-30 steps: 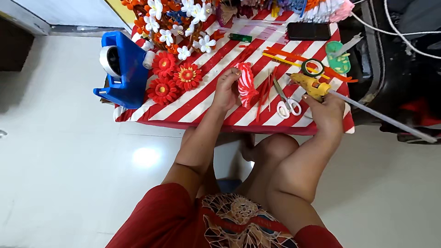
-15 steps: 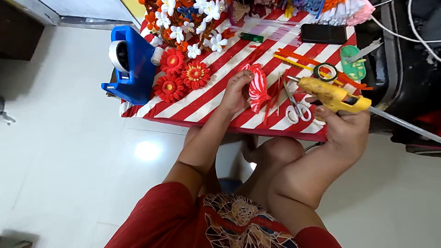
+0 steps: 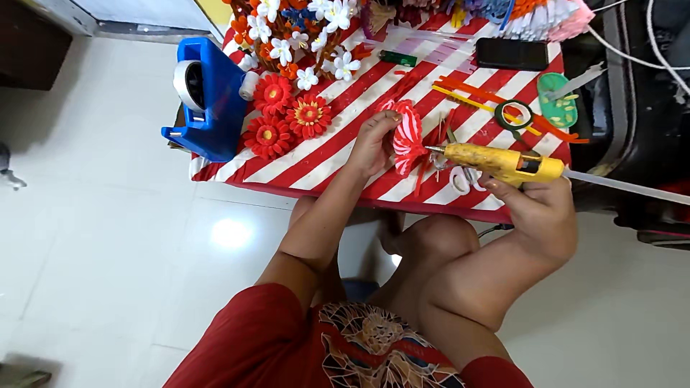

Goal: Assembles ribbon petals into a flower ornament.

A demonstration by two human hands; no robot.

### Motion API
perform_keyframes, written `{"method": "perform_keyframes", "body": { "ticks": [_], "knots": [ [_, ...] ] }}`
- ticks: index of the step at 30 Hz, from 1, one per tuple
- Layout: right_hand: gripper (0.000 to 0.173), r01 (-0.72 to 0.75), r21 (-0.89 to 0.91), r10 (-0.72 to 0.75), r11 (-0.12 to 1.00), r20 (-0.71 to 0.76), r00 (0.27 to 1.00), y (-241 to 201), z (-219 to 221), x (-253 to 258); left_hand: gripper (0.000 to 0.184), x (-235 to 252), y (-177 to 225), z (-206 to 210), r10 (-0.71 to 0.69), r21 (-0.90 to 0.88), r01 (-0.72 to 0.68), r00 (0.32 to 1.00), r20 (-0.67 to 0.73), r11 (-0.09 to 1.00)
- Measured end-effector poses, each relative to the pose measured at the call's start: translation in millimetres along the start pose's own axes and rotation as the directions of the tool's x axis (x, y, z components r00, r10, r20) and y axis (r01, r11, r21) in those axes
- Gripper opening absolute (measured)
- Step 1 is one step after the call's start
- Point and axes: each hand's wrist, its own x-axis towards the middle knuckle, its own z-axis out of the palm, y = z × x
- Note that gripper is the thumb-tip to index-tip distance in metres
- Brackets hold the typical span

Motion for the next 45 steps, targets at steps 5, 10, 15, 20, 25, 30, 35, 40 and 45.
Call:
{"method": "perform_keyframes", "body": {
  "ticks": [5, 10, 15, 20, 25, 30, 35, 40, 45],
  "knots": [
    [0.025, -0.02, -0.018, 0.02, 1.0, -0.001, 1.0, -2.1, -0.9, -3.4, 0.024, 0.3, -1.1, 0.4, 0.002, 0.006, -0.002, 1.0, 0.008, 1.0],
    [0.027, -0.048, -0.018, 0.048, 0.999, -0.006, 0.999, -3.9, -0.3, -3.7, 0.025, 0.5, -1.4, -0.1, 0.008, 0.003, -0.008, 1.0, 0.012, 1.0],
    [0.027, -0.038, -0.014, 0.038, 0.999, 0.002, 0.999, -3.0, 1.3, -1.8, 0.024, -0.1, -1.4, -0.1, 0.009, -0.006, -0.009, 1.0, 0.028, 1.0],
    [0.026, 0.006, -0.019, -0.006, 1.0, 0.014, 1.0, -2.3, 3.8, 0.9, 0.026, -0.4, -1.2, -0.3, 0.011, -0.013, -0.01, 0.999, 0.052, 1.0],
    [0.027, 0.002, -0.023, -0.002, 1.0, -0.003, 1.0, -3.1, 5.2, 1.5, 0.026, -1.4, -0.3, 1.2, 0.001, -0.02, 0.0, 0.999, 0.042, 1.0],
    [0.028, 0.018, 0.0, -0.018, 1.0, -0.017, 1.0, -2.2, 6.9, 2.1, 0.026, -1.8, -0.7, 0.3, -0.015, -0.014, 0.016, 0.998, 0.067, 1.0],
    [0.03, 0.005, 0.019, -0.005, 1.0, -0.021, 1.0, -2.1, 7.7, 2.5, 0.026, -1.5, -2.4, -1.0, -0.025, -0.031, 0.029, 0.994, 0.109, 0.999],
    [0.029, 0.019, 0.003, -0.019, 1.0, -0.024, 1.0, -2.1, 7.7, 3.0, 0.026, -2.4, -1.7, 0.1, -0.027, -0.03, 0.031, 0.993, 0.116, 0.999],
    [0.029, 0.019, -0.001, -0.019, 1.0, -0.042, 0.999, -2.9, 9.0, 2.3, 0.026, -2.9, -0.7, 0.7, -0.036, -0.022, 0.039, 0.992, 0.12, 0.999]
  ]
}}
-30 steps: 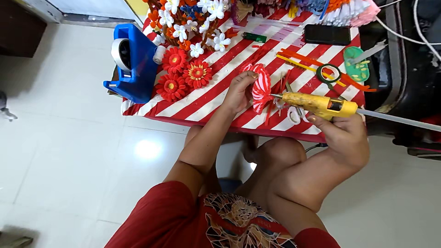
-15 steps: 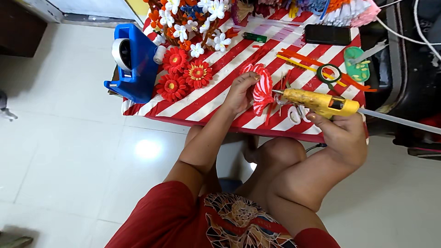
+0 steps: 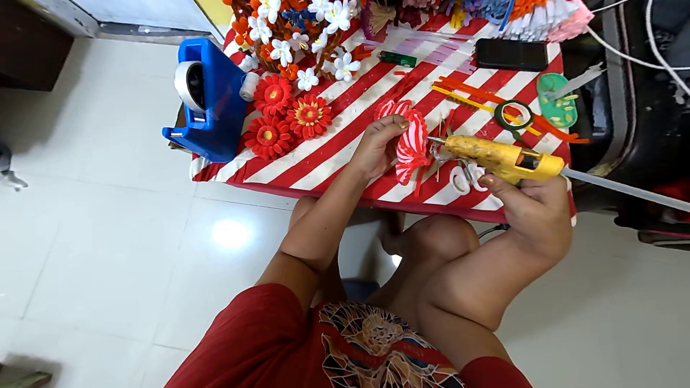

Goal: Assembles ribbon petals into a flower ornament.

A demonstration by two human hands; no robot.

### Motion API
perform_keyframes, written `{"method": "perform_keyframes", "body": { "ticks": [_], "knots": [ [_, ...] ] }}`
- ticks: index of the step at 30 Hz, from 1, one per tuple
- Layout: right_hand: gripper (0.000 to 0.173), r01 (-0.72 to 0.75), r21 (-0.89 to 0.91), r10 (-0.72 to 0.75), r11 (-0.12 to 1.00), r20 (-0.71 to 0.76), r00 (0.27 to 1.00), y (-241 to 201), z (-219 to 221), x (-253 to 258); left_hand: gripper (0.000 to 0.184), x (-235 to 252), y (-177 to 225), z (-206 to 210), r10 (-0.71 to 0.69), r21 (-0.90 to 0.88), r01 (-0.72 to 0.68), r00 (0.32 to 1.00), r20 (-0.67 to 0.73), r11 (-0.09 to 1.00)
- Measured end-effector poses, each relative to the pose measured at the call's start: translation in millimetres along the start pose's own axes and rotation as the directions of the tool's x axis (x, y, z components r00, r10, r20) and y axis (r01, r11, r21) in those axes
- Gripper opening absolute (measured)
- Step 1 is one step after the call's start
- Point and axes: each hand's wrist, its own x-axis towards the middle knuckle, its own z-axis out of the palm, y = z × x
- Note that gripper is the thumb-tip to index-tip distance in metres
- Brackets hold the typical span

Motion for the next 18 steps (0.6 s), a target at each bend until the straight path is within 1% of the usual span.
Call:
{"method": "perform_keyframes", "body": {
  "ticks": [6, 11, 13, 16, 18],
  "knots": [
    [0.026, 0.018, -0.023, -0.019, 1.0, -0.026, 0.999, 3.6, -0.4, 2.5, 0.028, -0.2, 0.5, -0.2, 0.012, 0.006, -0.012, 1.0, -0.002, 1.0],
    [0.032, 0.047, 0.022, -0.046, 0.999, -0.045, 0.998, 5.3, -3.1, -0.1, 0.027, 0.1, 1.4, -1.0, 0.017, 0.002, -0.017, 1.0, 0.001, 1.0],
    [0.031, 0.034, 0.038, -0.033, 0.999, -0.025, 0.999, 4.0, -2.9, 0.5, 0.027, 0.3, 1.5, -1.0, 0.016, -0.005, -0.016, 1.0, 0.006, 1.0],
    [0.033, -0.01, 0.033, 0.012, 0.999, -0.04, 0.999, 1.9, 0.5, 0.5, 0.028, 0.4, 1.4, -0.9, 0.018, -0.006, -0.018, 1.0, 0.014, 1.0],
    [0.029, -0.001, 0.0, 0.001, 1.0, -0.021, 1.0, 4.0, -0.7, 1.1, 0.029, 0.2, 1.5, -0.4, 0.018, -0.011, -0.018, 1.0, 0.015, 1.0]
  ]
}}
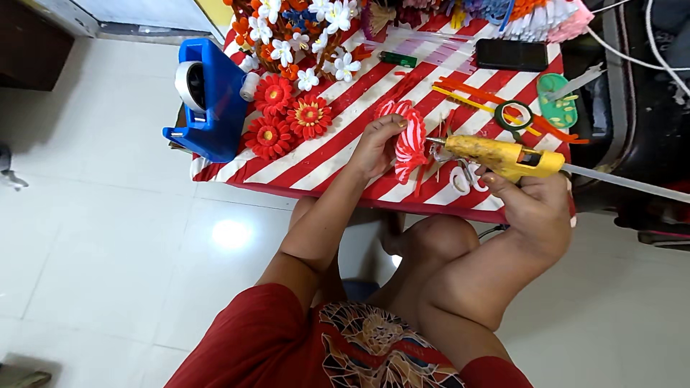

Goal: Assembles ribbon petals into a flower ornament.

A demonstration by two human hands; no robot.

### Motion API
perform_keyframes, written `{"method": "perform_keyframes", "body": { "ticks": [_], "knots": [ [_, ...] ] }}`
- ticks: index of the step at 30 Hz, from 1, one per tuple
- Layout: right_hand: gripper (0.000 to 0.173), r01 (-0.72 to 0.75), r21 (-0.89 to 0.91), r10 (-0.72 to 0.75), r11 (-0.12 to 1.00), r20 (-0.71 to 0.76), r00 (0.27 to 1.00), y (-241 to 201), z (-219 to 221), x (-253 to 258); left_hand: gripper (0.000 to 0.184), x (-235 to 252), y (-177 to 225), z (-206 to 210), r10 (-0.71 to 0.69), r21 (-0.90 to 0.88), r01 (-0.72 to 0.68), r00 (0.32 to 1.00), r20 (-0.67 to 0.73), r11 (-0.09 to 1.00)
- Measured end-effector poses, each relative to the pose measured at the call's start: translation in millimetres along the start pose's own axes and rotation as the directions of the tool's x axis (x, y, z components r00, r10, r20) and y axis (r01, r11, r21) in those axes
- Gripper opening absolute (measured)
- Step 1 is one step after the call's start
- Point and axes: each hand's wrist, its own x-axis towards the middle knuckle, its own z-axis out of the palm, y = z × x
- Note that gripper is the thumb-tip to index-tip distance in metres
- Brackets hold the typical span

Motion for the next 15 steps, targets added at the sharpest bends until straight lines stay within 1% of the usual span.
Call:
{"method": "perform_keyframes", "body": {
  "ticks": [2, 5, 15],
  "knots": [
    [0.026, 0.016, -0.018, -0.016, 1.0, 0.019, 1.0, 2.0, -1.2, 1.4, 0.028, 0.2, -0.2, -0.3, -0.003, -0.008, 0.003, 1.0, 0.005, 1.0],
    [0.026, 0.002, -0.038, -0.001, 0.999, 0.013, 1.0, 1.5, -0.8, 1.5, 0.028, 0.0, -0.6, -0.1, -0.01, -0.009, 0.01, 1.0, 0.008, 1.0],
    [0.028, -0.023, -0.015, 0.023, 1.0, 0.029, 0.999, -2.2, -0.3, -0.6, 0.029, 0.3, 0.3, -0.2, -0.003, 0.0, 0.003, 1.0, -0.028, 1.0]
  ]
}}
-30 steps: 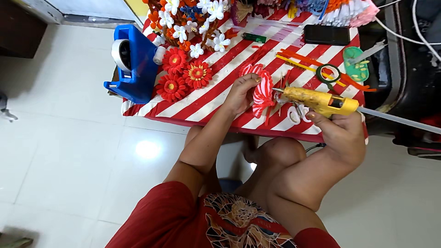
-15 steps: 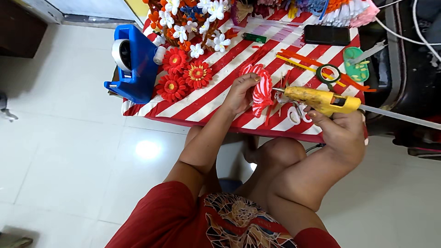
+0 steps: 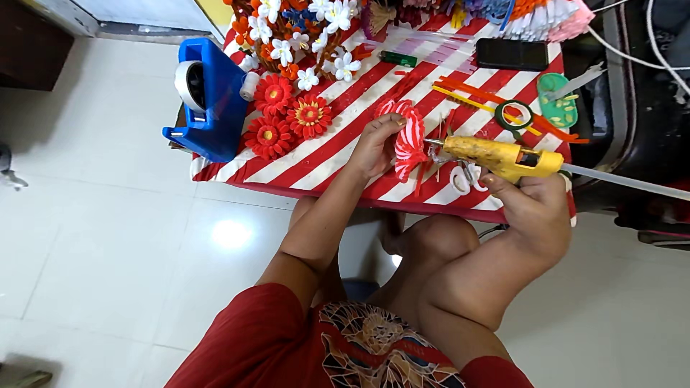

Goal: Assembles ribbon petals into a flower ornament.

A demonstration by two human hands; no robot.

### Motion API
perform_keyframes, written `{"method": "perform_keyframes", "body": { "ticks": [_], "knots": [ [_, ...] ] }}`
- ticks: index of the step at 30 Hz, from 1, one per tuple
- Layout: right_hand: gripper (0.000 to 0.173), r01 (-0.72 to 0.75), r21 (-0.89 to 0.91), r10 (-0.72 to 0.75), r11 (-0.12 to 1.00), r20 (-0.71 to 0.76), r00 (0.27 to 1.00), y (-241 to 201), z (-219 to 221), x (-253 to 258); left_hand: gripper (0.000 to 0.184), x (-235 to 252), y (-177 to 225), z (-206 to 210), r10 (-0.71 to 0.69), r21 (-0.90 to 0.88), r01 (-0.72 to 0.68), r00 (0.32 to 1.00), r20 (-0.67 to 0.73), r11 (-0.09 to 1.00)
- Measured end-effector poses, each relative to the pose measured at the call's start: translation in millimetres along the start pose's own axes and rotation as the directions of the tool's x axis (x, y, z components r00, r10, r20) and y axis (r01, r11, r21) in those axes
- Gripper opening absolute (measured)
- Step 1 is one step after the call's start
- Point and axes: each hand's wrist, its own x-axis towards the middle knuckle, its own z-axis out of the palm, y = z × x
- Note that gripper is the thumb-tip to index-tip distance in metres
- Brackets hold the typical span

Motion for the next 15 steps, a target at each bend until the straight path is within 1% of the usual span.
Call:
{"method": "perform_keyframes", "body": {
  "ticks": [6, 10, 15],
  "knots": [
    [0.021, -0.014, -0.015, 0.015, 1.0, 0.023, 1.0, -1.5, -1.1, -1.7, 0.028, 0.9, 0.4, -1.1, -0.007, -0.021, 0.006, 0.999, -0.033, 1.0],
    [0.024, -0.038, -0.007, 0.039, 0.999, 0.032, 0.999, -2.6, -1.7, -3.2, 0.027, 0.8, 0.6, -1.3, -0.009, -0.034, 0.007, 0.999, -0.039, 0.999],
    [0.023, -0.024, -0.027, 0.025, 0.999, 0.05, 0.998, -3.7, -2.7, -3.1, 0.026, 0.9, 0.8, -1.5, -0.019, -0.023, 0.018, 0.999, -0.048, 1.0]
  ]
}}
